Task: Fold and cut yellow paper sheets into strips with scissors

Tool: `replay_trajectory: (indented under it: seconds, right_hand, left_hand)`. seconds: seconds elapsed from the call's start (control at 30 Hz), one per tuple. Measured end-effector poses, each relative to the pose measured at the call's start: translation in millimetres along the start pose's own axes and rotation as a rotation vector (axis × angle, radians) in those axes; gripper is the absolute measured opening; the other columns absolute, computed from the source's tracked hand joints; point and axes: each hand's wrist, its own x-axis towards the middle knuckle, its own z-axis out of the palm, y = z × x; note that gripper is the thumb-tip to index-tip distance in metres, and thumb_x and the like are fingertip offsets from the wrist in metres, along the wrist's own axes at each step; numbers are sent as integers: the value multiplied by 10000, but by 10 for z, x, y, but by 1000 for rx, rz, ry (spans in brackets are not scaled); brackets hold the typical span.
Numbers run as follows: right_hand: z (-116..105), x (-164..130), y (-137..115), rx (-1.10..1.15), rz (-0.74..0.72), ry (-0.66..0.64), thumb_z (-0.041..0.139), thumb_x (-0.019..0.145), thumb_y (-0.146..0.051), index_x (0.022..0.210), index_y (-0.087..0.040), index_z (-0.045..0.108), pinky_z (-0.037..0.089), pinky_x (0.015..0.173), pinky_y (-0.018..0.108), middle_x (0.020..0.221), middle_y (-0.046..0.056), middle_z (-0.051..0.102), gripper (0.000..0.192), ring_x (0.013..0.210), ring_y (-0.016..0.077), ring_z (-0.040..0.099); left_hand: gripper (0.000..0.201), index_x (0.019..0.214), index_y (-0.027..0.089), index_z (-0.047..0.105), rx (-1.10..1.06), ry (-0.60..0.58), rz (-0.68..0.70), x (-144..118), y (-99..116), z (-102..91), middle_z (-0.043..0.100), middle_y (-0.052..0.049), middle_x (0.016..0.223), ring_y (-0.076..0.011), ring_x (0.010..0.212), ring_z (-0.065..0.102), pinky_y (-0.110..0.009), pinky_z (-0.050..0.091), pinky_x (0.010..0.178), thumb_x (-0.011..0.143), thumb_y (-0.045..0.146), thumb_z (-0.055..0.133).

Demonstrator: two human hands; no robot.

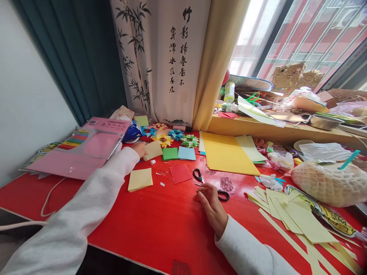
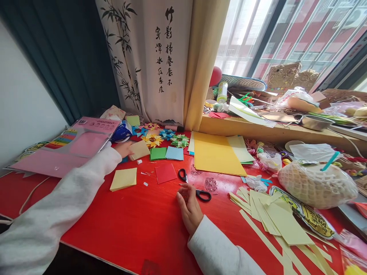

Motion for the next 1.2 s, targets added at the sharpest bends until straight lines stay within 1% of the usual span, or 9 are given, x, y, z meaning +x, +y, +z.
replay_trajectory:
  seconds: [0.1,0.17,0.3,0.4,0.53,0.67,0.9,1.0,1.2]
  right_hand:
    - [-6,4,-14,-20,-20,22,351,812,-343,983,-228,319,439,725,364,889,45,457,209,818,155,495]
    - [-10,1,-40,-48,-65,42,386,799,-328,994,-234,323,437,732,367,903,48,465,225,863,166,487]
    - [-16,-14,-104,-117,-190,39,516,727,-280,1069,-239,310,396,826,387,1047,66,429,401,995,193,430]
    - [-26,-20,-112,-142,-198,-26,445,773,-258,1082,-226,333,377,847,381,1059,67,442,330,1009,194,424]
    - [-37,-19,-68,-88,-127,-79,322,827,-266,1003,-213,396,428,735,350,914,58,503,199,835,173,494]
    - [-17,-27,-38,-5,-145,-41,338,822,-263,975,-211,372,423,767,347,953,63,476,165,894,174,477]
    - [26,-58,-46,-31,-159,14,398,796,-242,1010,-228,271,355,886,366,1048,70,405,250,1033,174,410]
    - [17,-58,-53,-32,-147,9,396,795,-236,1021,-228,269,380,852,344,1027,61,417,259,985,167,441]
    - [-33,-35,16,-109,-72,-12,372,800,-267,1005,-213,342,429,728,314,914,50,484,214,825,166,486]
  left_hand:
    - [281,1035,154,406,-20,147,-7,-187,127,-209,536,-94,1011,-232,895,505,-302,386,672,785,280,378]
    - [253,1010,191,408,-122,216,159,-411,312,-271,542,-45,968,-201,868,512,-269,383,669,771,269,379]
    - [208,889,238,475,-253,-125,573,-948,806,-38,553,-5,827,-154,719,537,-241,396,618,729,140,386]
    - [311,996,256,447,-359,-165,709,-1200,1080,279,531,-33,904,-169,728,542,-262,411,594,722,120,394]
    - [516,1151,279,266,-846,-51,556,-1265,1190,534,396,-51,1153,-173,915,489,-305,414,758,700,128,466]
    - [498,1140,278,219,-1172,-136,467,-1283,1200,650,445,-46,1084,-142,856,508,-327,407,802,723,140,453]
    - [476,1159,288,237,-946,4,545,-1393,1313,787,397,-57,1123,-181,1076,370,-362,312,918,751,91,382]
    - [465,1159,298,253,-883,44,569,-1400,1323,786,392,-49,1117,-177,1006,428,-347,351,881,758,88,359]
    - [324,979,282,401,-872,1,573,-1345,1251,698,502,-16,912,-154,840,497,-268,419,728,733,71,383]
